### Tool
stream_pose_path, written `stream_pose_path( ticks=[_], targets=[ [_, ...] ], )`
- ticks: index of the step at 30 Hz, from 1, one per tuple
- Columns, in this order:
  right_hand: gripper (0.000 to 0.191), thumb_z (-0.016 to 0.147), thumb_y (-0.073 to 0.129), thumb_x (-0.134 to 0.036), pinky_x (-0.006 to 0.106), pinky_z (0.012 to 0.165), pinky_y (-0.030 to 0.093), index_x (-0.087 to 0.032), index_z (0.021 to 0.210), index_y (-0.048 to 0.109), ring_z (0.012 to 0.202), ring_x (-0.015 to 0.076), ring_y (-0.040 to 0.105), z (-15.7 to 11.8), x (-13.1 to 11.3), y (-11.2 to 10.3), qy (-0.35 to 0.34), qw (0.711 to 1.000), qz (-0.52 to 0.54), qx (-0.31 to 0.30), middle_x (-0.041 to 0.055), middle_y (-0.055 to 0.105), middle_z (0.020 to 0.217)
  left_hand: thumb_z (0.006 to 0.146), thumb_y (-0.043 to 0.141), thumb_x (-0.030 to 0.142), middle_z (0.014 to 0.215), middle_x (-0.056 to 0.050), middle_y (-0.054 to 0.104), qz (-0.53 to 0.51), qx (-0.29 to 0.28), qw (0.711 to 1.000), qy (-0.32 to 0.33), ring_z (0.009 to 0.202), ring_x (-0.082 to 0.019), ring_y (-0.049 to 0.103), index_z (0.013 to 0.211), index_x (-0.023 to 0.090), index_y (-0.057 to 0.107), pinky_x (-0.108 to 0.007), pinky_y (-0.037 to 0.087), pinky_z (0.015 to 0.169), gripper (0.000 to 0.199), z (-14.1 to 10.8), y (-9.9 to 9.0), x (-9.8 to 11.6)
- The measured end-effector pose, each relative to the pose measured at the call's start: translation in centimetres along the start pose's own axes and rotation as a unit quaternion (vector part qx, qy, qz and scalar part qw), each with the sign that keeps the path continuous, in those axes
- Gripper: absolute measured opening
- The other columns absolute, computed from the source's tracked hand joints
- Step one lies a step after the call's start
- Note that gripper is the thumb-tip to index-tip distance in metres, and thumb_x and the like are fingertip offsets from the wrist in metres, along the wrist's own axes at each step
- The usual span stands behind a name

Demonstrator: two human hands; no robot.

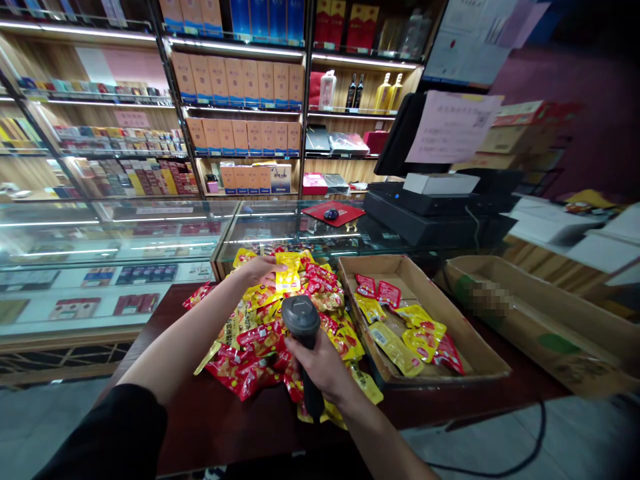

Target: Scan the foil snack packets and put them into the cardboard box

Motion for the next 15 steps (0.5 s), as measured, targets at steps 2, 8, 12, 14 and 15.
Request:
stream_pose_path(
  ticks=[2,8,12,14,15],
  targets=[
    [0.021,0.069,0.067,-0.036,0.023,0.046,0.037,-0.017,0.075,0.059,0.042,0.0094,0.043,-0.1,0.0,0.1,0.0,1.0,0.004,-0.003,-0.0047,0.051,0.048,0.047,0.087,0.028,0.078,-0.004,0.068,0.001,-0.011,1.0,0.003,0.067,-0.016,0.064,0.085,0.016,0.065,-0.027,0.054,0.057,0.046,0.2,0.1,-0.1],
    [0.019,0.068,0.067,-0.032,0.024,0.052,0.041,-0.016,0.077,0.061,0.052,0.0113,0.051,0.2,-0.9,-1.8,-0.002,0.999,0.013,0.041,-0.0015,0.06,0.06,0.05,0.085,0.032,0.079,-0.002,0.067,0.019,-0.018,1.0,0.008,0.063,-0.013,0.063,0.085,0.016,0.065,-0.023,0.053,0.051,0.044,-0.4,0.6,0.0],
    [0.024,0.062,0.071,-0.025,0.024,0.066,0.045,-0.017,0.083,0.064,0.066,0.0127,0.057,1.6,-2.6,-5.9,-0.024,0.99,0.061,0.124,-0.0011,0.065,0.072,0.053,0.084,0.033,0.075,0.0,0.066,0.024,-0.035,0.999,0.002,0.054,-0.009,0.059,0.081,0.017,0.064,-0.02,0.051,0.047,0.039,-2.2,3.2,0.2],
    [0.029,0.058,0.072,-0.023,0.024,0.069,0.046,-0.017,0.086,0.065,0.07,0.0129,0.059,2.4,-2.8,-7.7,0.001,0.984,0.117,0.13,-0.0006,0.067,0.076,0.054,0.084,0.033,0.076,-0.002,0.067,0.02,-0.061,0.998,-0.003,0.054,-0.009,0.06,0.083,0.016,0.064,-0.02,0.051,0.048,0.039,-3.0,5.6,0.2],
    [0.031,0.057,0.073,-0.021,0.024,0.069,0.047,-0.017,0.086,0.066,0.071,0.0129,0.059,2.6,-2.9,-8.5,0.015,0.981,0.146,0.125,-0.0003,0.067,0.077,0.055,0.084,0.033,0.076,-0.003,0.068,0.016,-0.077,0.997,-0.005,0.055,-0.01,0.061,0.085,0.015,0.065,-0.02,0.051,0.048,0.04,-3.3,7.0,0.2]
  ],
)
Point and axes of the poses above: each hand's wrist, its own z-axis towards the middle knuckle, its own y-axis out of the palm, x = y × z, the point moved 10 cm from there along z, towards the middle knuckle
